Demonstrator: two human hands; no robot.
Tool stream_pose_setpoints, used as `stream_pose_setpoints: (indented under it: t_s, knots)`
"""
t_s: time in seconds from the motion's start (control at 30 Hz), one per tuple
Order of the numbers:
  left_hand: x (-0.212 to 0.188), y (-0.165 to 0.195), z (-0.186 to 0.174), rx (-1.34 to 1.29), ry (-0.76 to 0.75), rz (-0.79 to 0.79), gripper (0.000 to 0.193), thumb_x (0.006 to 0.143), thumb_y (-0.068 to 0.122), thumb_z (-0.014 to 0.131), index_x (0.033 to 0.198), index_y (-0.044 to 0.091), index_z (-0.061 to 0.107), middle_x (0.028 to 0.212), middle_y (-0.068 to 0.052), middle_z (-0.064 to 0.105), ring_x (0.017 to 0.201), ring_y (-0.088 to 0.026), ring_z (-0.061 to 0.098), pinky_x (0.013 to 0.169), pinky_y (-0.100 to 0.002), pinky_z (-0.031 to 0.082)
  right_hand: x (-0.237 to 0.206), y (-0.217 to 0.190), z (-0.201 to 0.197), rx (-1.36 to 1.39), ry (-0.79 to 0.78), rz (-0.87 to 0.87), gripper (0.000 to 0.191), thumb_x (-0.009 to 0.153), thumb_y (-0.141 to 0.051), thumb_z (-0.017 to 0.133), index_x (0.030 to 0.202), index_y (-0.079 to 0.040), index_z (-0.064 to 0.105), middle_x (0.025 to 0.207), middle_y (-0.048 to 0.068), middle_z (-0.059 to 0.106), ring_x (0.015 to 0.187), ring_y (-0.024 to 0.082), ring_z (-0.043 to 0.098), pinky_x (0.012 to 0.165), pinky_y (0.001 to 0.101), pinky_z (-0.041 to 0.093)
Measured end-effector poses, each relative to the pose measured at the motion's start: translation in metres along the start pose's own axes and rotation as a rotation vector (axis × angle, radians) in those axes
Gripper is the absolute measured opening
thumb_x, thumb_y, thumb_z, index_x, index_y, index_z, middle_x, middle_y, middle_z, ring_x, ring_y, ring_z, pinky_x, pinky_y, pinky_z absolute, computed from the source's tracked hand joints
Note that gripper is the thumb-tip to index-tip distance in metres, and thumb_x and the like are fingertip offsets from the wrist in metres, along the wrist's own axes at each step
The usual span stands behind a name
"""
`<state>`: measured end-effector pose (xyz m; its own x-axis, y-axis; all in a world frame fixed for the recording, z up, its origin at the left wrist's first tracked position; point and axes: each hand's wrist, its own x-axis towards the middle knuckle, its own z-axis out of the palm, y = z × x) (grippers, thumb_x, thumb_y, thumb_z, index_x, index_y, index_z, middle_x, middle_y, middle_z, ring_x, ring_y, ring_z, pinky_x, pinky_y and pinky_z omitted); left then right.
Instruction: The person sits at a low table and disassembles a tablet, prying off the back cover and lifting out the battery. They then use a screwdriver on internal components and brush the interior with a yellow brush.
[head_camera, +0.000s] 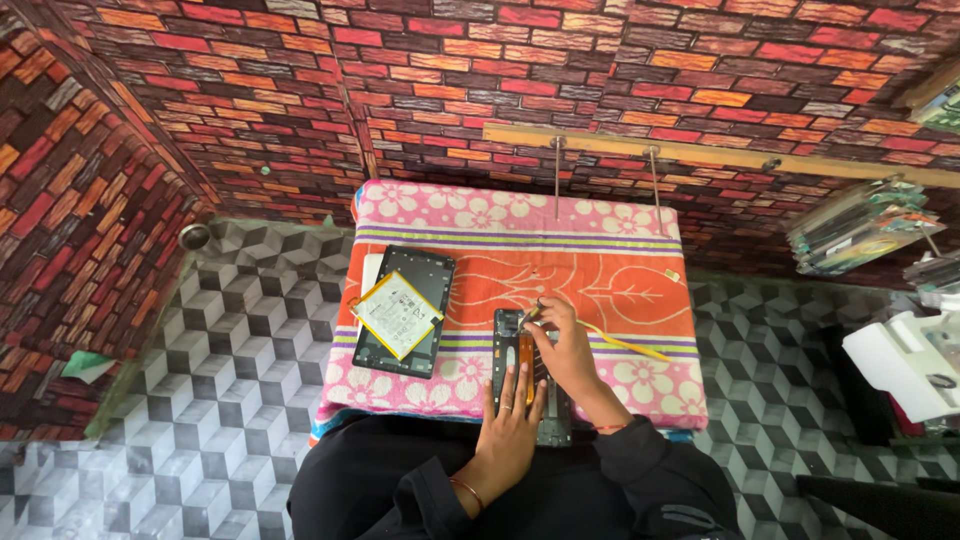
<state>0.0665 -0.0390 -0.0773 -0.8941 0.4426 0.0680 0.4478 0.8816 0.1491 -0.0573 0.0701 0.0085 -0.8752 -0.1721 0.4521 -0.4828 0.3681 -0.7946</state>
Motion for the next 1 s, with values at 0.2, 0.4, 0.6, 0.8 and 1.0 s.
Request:
stream_pose_setpoints:
  t_s: [0.2,0.4,0.6,0.8,1.0]
  knots:
    - [0.001,-0.001,-0.001,-0.016,-0.032,0.007,0.076,0.09,0.018,0.052,0.159,0.0,0.026,0.164,-0.034,0.012,0.152,-0.05,0.011,0.113,-0.071,0.012,0.001,-0.002,-0.002,-0.112,-0.001,-0.093,0.052,0.089,-0.005,0.078,0.129,-0.002,0.046,0.103,0.014,0.071,0.091,0.024,0.074,0.077,0.0342,0.06]
    - [-0.001,-0.003,-0.001,-0.015,-0.013,0.013,0.077,0.09,0.02,0.052,0.159,0.0,0.025,0.164,-0.034,0.012,0.152,-0.05,0.01,0.114,-0.071,0.009,0.002,-0.003,0.006,-0.085,0.057,-0.062,0.057,0.085,-0.01,0.083,0.124,0.0,0.042,0.1,0.014,0.067,0.088,0.022,0.073,0.074,0.0325,0.059]
    - [-0.003,-0.004,-0.001,-0.096,0.034,0.002,0.076,0.092,0.022,0.053,0.159,0.001,0.025,0.164,-0.032,0.014,0.152,-0.048,0.013,0.115,-0.069,0.012,0.005,-0.002,0.006,0.055,-0.027,0.13,0.048,0.089,-0.002,0.076,0.127,-0.003,0.046,0.105,0.012,0.07,0.097,0.021,0.076,0.084,0.0317,0.061]
    - [-0.003,-0.005,-0.009,-0.11,0.006,-0.029,0.083,0.091,0.024,0.058,0.159,-0.005,0.021,0.165,-0.03,0.015,0.152,-0.047,0.014,0.116,-0.063,0.015,0.002,-0.003,0.0,0.203,-0.092,0.07,0.045,0.09,0.002,0.07,0.127,-0.003,0.045,0.114,0.012,0.068,0.104,0.02,0.072,0.09,0.0327,0.058]
    - [-0.005,-0.009,-0.023,-0.15,0.007,-0.067,0.089,0.088,0.024,0.062,0.155,-0.014,0.018,0.161,-0.037,0.015,0.152,-0.05,0.013,0.121,-0.056,0.016,0.003,0.003,0.007,0.022,0.016,0.161,0.046,0.086,-0.002,0.079,0.121,-0.004,0.049,0.105,0.01,0.068,0.096,0.018,0.072,0.086,0.0317,0.058]
